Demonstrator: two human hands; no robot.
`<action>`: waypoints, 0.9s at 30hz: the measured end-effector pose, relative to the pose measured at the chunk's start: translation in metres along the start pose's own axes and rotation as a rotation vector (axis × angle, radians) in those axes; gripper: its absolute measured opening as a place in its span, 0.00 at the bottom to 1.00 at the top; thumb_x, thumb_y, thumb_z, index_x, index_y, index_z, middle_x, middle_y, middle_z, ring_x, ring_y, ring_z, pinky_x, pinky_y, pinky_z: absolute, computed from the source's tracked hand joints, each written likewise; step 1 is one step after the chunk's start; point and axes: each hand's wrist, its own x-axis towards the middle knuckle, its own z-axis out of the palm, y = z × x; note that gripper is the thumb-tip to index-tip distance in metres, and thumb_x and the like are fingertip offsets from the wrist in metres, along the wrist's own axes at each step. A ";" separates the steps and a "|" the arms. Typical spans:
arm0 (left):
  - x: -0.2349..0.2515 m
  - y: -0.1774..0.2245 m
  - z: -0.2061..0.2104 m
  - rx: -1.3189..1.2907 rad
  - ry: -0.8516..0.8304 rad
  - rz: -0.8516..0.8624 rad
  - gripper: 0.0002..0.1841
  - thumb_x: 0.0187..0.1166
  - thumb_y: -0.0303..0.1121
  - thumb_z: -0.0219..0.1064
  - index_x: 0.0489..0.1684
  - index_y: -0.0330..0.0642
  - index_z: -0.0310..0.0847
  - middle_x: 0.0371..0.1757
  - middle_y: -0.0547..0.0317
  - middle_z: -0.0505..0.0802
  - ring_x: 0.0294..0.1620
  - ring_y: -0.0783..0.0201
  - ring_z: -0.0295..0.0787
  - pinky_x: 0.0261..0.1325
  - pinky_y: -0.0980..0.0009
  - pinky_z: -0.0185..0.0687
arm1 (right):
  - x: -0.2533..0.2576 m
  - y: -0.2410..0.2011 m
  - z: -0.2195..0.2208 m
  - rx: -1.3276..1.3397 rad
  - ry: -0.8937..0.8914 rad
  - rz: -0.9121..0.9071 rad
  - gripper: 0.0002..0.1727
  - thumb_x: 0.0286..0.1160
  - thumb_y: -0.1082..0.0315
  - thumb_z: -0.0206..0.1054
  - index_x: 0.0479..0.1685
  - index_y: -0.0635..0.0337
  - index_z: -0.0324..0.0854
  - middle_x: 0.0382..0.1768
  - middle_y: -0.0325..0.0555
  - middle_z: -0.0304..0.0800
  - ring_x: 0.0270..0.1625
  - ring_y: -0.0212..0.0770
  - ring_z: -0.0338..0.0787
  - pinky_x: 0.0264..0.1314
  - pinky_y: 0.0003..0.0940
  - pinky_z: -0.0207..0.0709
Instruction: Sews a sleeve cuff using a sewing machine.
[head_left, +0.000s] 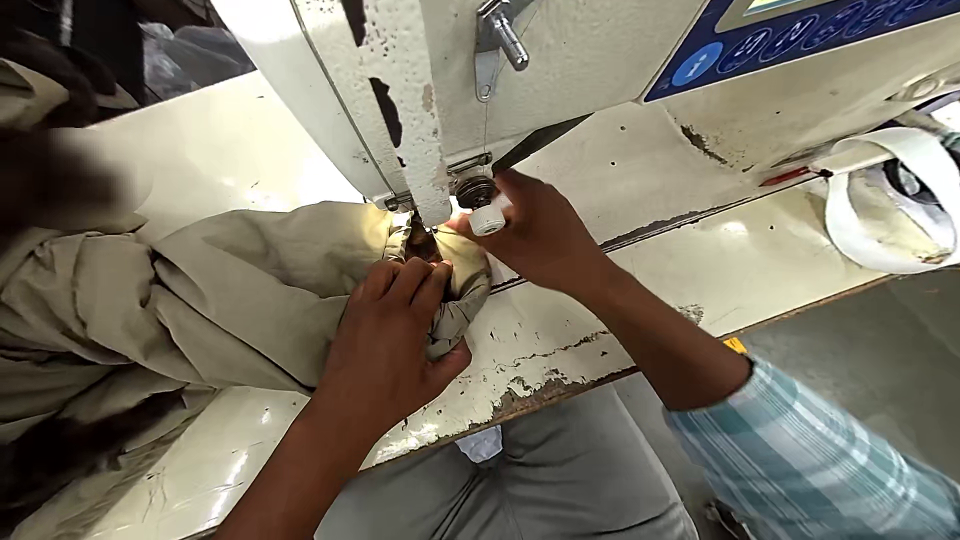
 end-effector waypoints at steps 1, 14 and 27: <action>0.001 0.000 -0.001 0.003 -0.006 0.003 0.35 0.63 0.54 0.66 0.71 0.44 0.86 0.62 0.56 0.89 0.61 0.49 0.80 0.56 0.52 0.78 | 0.009 -0.002 -0.001 -0.066 0.018 -0.003 0.12 0.76 0.57 0.71 0.44 0.57 0.85 0.32 0.41 0.85 0.32 0.40 0.84 0.36 0.45 0.76; 0.003 -0.001 -0.002 0.019 -0.008 0.004 0.33 0.60 0.55 0.67 0.61 0.40 0.85 0.70 0.52 0.87 0.63 0.49 0.83 0.59 0.55 0.79 | -0.033 -0.010 0.025 -0.203 0.080 -0.059 0.11 0.79 0.57 0.69 0.46 0.53 0.89 0.35 0.36 0.92 0.37 0.30 0.92 0.41 0.33 0.88; -0.001 -0.007 0.005 -0.090 0.045 -0.026 0.37 0.58 0.56 0.72 0.70 0.46 0.87 0.68 0.58 0.88 0.64 0.54 0.80 0.62 0.59 0.78 | -0.007 -0.030 0.012 -0.315 -0.087 0.106 0.06 0.61 0.60 0.76 0.32 0.49 0.88 0.26 0.34 0.89 0.32 0.36 0.90 0.35 0.46 0.81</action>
